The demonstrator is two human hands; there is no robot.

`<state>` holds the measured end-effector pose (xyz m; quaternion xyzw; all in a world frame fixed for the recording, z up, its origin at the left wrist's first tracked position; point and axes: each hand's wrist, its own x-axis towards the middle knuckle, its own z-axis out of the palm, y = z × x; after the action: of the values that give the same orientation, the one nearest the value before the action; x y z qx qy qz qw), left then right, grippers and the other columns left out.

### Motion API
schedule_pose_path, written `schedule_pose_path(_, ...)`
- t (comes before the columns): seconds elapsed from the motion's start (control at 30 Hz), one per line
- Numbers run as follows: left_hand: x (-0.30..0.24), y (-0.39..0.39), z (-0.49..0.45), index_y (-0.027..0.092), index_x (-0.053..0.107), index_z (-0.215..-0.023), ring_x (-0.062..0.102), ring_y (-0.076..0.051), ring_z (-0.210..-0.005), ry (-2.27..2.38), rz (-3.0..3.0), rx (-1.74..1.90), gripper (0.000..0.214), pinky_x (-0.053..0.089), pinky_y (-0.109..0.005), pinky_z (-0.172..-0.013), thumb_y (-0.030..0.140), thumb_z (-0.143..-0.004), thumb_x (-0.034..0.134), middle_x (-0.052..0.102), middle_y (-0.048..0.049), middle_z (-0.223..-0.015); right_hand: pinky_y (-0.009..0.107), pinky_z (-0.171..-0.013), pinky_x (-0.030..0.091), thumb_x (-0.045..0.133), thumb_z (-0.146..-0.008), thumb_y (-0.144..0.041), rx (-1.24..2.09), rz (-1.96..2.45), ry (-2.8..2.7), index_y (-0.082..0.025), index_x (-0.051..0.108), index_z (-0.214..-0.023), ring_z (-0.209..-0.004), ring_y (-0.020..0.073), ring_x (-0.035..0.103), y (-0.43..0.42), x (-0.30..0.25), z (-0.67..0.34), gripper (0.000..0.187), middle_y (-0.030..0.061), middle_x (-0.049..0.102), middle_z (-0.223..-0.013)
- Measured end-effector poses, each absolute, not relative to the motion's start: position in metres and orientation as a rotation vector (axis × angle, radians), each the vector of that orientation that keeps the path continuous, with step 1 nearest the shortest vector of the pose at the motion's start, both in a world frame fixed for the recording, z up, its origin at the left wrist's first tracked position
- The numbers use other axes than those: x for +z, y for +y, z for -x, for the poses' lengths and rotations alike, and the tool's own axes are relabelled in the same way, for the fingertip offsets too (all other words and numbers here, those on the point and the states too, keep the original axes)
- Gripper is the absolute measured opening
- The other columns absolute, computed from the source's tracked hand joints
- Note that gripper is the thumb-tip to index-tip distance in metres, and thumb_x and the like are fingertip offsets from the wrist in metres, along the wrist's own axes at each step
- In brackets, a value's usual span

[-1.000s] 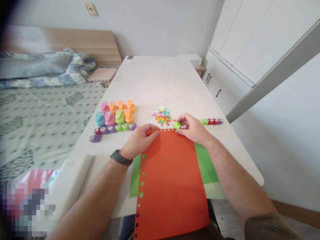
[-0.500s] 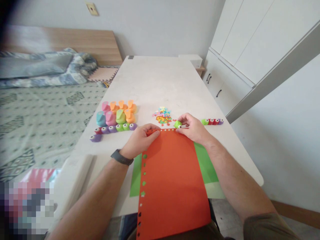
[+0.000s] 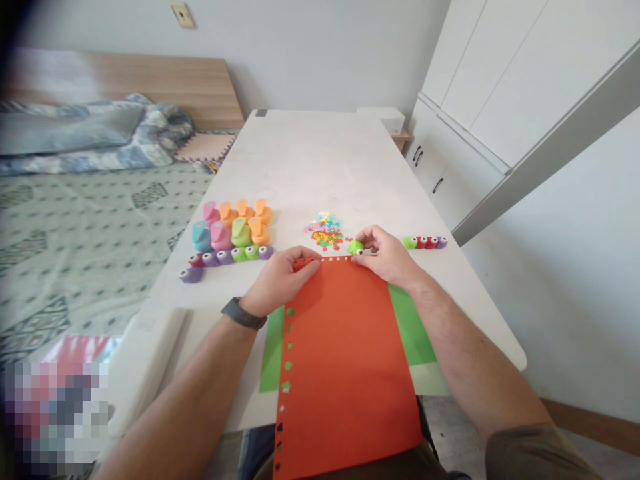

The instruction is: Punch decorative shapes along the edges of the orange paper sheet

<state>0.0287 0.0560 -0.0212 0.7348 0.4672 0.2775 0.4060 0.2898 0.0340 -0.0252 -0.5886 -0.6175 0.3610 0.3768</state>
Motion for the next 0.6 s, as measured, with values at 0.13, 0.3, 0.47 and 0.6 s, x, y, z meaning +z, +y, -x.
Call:
schedule_pose_path(0.13,-0.0197,0.0562,-0.0286,0.019,0.074,-0.1,0.063,-0.016,-0.071,1.186,-1.852,0.699,0.027,0.045,-0.026,-0.062,0.039,-0.089,0.06,0.074,-0.003,-0.085,0.038,-0.084,0.057,0.083,-0.074,-0.031,0.965,1.464,-1.594,-0.023,0.061,-0.107,-0.092,0.0214,0.07,0.0343,-0.0274,-0.2912,0.041,0.0053,0.072,-0.102)
schedule_pose_path(0.3,-0.0202,0.0565,-0.028,0.019,0.074,-0.1,0.064,-0.017,-0.074,1.189,-1.864,0.707,0.026,0.046,-0.027,-0.065,0.038,-0.09,0.059,0.074,-0.0029,-0.086,0.042,-0.091,0.056,0.085,-0.073,-0.032,1.001,1.431,-1.629,-0.022,0.061,-0.109,-0.097,0.0227,0.07,0.0344,-0.0283,-0.2937,0.043,0.0065,0.072,-0.106)
schedule_pose_path(0.47,-0.0227,0.0568,-0.0278,0.019,0.073,-0.102,0.065,-0.017,-0.076,1.183,-1.873,0.717,0.026,0.047,-0.027,-0.068,0.038,-0.091,0.059,0.075,-0.0026,-0.088,0.043,-0.097,0.054,0.085,-0.073,-0.03,1.006,1.467,-1.726,-0.022,0.068,-0.122,-0.102,0.0241,0.07,0.0345,-0.0245,-0.2955,0.053,0.0089,0.073,-0.115)
schedule_pose_path(0.6,-0.0229,0.0563,-0.0281,0.019,0.073,-0.102,0.065,-0.017,-0.075,1.169,-1.874,0.706,0.026,0.048,-0.027,-0.068,0.038,-0.091,0.058,0.075,-0.0023,-0.087,0.04,-0.089,0.056,0.084,-0.074,-0.03,1.054,1.503,-1.792,-0.02,0.072,-0.119,-0.092,0.0231,0.071,0.0354,-0.0236,-0.2978,0.048,0.0071,0.076,-0.103)
